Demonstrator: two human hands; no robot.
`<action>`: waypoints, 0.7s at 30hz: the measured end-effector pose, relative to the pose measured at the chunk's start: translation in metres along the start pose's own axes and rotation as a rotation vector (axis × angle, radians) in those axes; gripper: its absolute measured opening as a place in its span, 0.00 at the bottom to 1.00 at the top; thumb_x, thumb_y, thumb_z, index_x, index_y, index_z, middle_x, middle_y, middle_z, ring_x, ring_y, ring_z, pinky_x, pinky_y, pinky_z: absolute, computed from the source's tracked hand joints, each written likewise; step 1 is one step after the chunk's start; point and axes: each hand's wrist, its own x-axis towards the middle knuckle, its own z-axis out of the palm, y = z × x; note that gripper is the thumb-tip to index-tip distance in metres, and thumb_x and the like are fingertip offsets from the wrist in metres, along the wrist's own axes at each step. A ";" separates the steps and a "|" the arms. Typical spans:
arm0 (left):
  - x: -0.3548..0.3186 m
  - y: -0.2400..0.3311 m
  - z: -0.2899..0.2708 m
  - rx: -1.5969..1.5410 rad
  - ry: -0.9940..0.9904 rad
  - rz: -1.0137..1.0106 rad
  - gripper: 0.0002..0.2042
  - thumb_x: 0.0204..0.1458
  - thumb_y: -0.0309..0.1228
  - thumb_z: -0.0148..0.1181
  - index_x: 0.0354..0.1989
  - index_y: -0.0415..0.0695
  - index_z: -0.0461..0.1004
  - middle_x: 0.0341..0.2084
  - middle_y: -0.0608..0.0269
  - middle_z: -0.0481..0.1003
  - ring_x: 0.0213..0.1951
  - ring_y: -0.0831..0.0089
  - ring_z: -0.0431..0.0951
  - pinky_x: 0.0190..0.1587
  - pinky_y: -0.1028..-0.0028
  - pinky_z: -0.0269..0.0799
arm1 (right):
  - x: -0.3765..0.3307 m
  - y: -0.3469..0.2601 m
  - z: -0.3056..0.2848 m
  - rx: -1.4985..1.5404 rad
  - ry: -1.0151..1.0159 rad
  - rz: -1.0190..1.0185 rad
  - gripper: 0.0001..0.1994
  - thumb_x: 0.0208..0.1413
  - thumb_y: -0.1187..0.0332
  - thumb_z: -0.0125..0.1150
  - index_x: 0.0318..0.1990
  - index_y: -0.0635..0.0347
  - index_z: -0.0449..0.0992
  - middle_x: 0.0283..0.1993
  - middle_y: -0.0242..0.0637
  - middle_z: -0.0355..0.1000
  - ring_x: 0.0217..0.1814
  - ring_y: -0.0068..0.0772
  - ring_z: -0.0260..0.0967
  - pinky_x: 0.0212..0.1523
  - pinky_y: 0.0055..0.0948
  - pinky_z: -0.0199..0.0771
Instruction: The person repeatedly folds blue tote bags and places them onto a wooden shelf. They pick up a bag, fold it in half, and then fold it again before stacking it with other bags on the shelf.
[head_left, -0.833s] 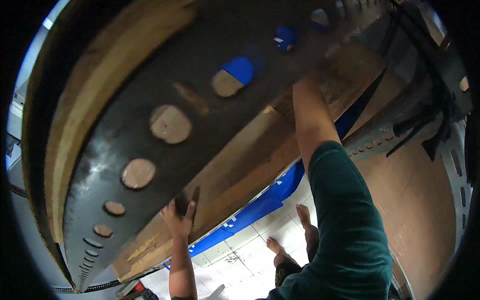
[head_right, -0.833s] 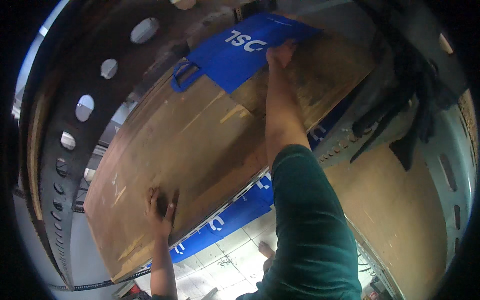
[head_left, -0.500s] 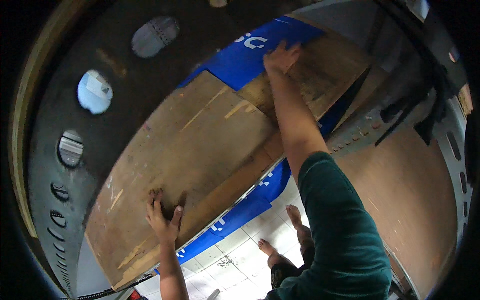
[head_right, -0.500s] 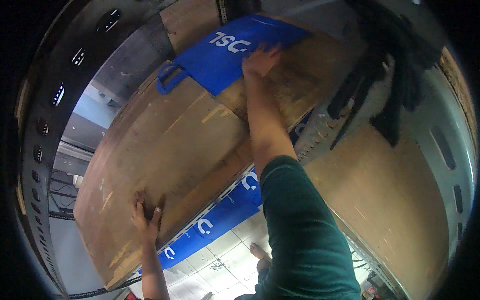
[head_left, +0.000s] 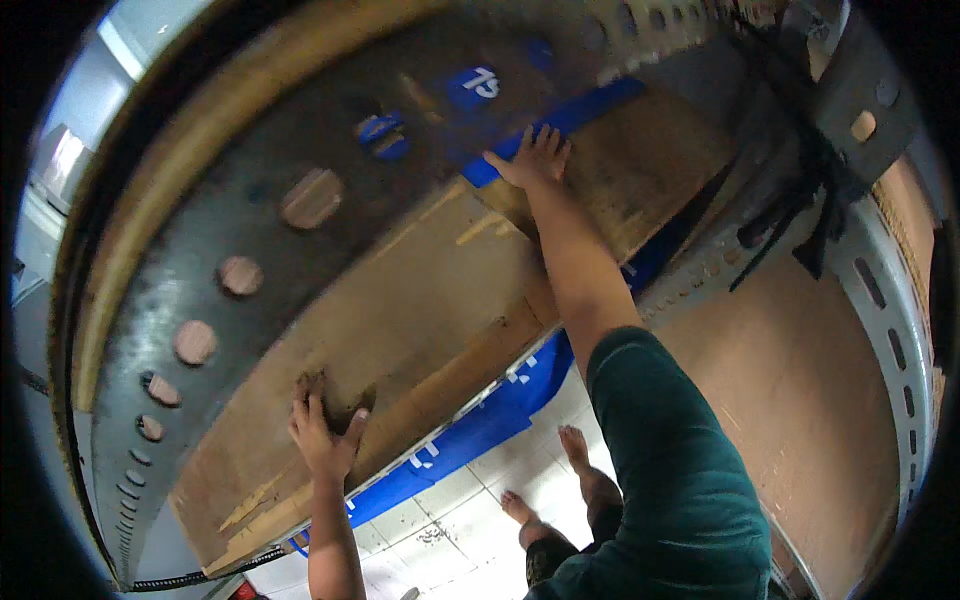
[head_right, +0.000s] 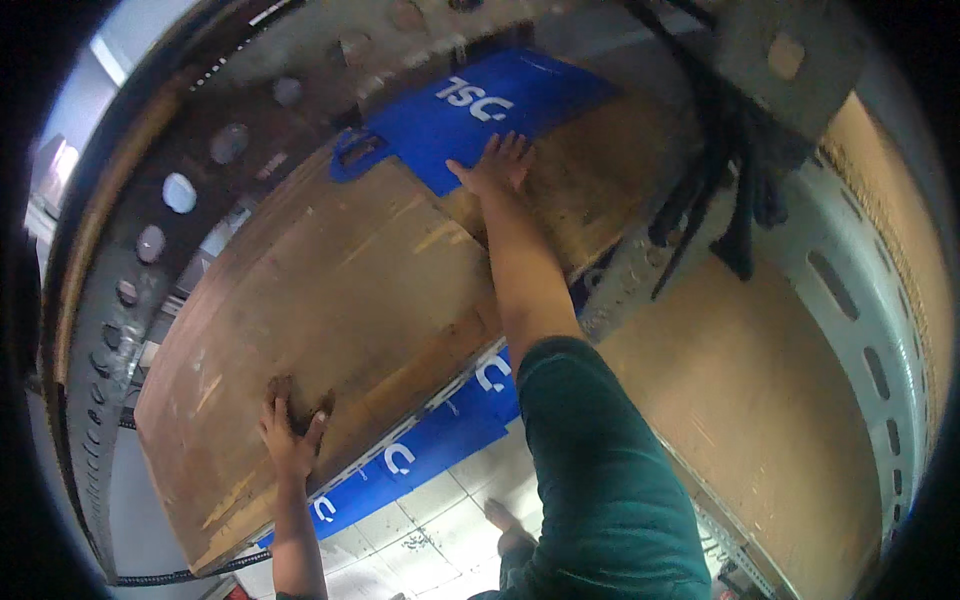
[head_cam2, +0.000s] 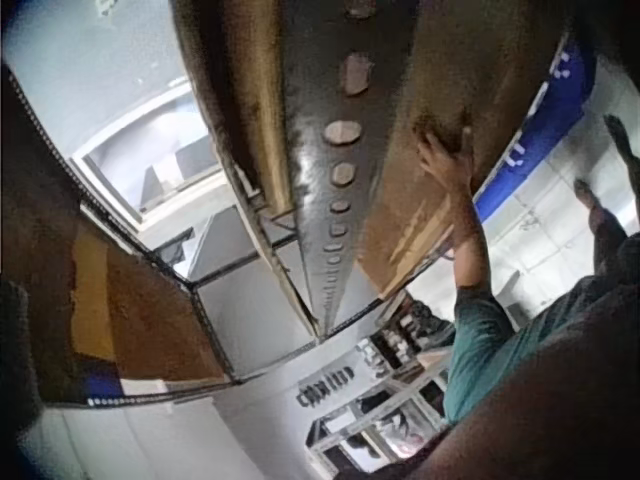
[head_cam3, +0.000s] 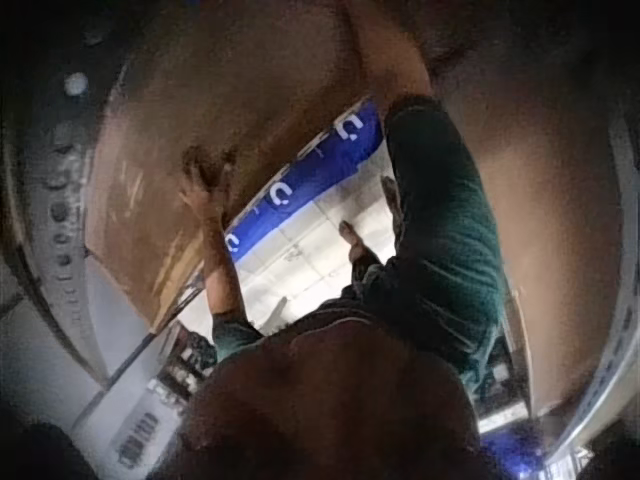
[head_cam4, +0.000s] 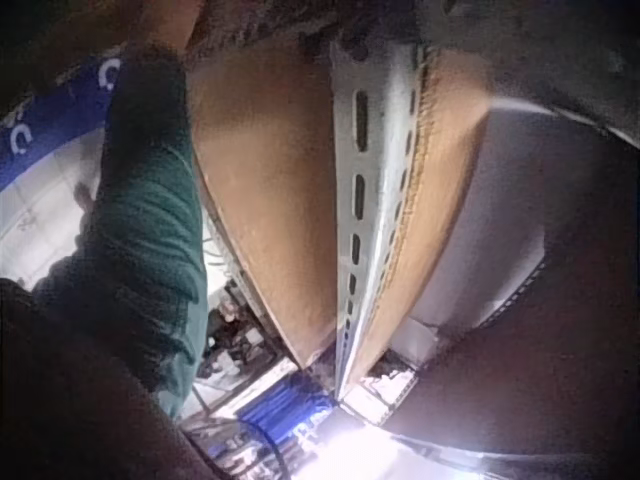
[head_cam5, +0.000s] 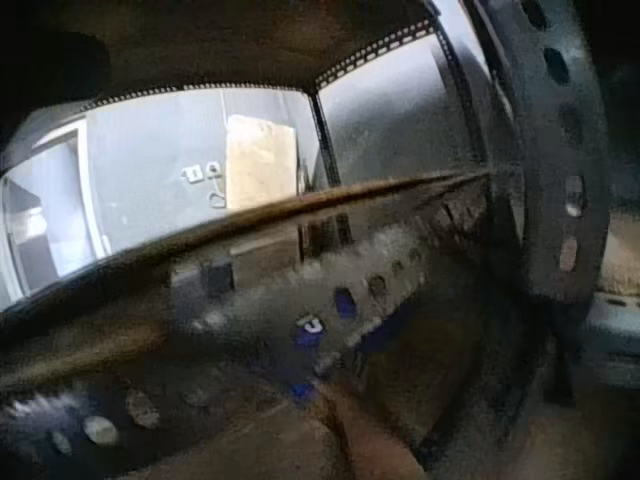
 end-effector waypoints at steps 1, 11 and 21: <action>0.000 -0.002 0.000 0.007 -0.006 -0.001 0.36 0.36 0.44 0.67 0.57 0.47 0.64 0.58 0.50 0.60 0.59 0.55 0.59 0.58 0.59 0.50 | 0.003 0.000 0.001 -0.032 -0.007 -0.001 0.54 0.42 0.23 0.34 0.69 0.55 0.38 0.73 0.43 0.32 0.75 0.44 0.25 0.69 0.48 0.24; -0.003 -0.007 0.002 0.020 0.012 -0.008 0.36 0.35 0.45 0.67 0.56 0.47 0.64 0.55 0.51 0.62 0.58 0.53 0.59 0.58 0.57 0.50 | 0.021 0.004 -0.004 0.044 0.013 -0.034 0.55 0.41 0.22 0.33 0.69 0.55 0.38 0.73 0.43 0.32 0.75 0.42 0.26 0.69 0.48 0.24; -0.004 -0.001 -0.004 0.022 -0.088 -0.116 0.36 0.37 0.44 0.66 0.58 0.48 0.64 0.59 0.51 0.60 0.61 0.55 0.57 0.60 0.58 0.48 | 0.007 0.007 -0.018 0.027 -0.017 -0.050 0.58 0.37 0.21 0.36 0.68 0.56 0.39 0.73 0.45 0.32 0.75 0.42 0.26 0.69 0.49 0.24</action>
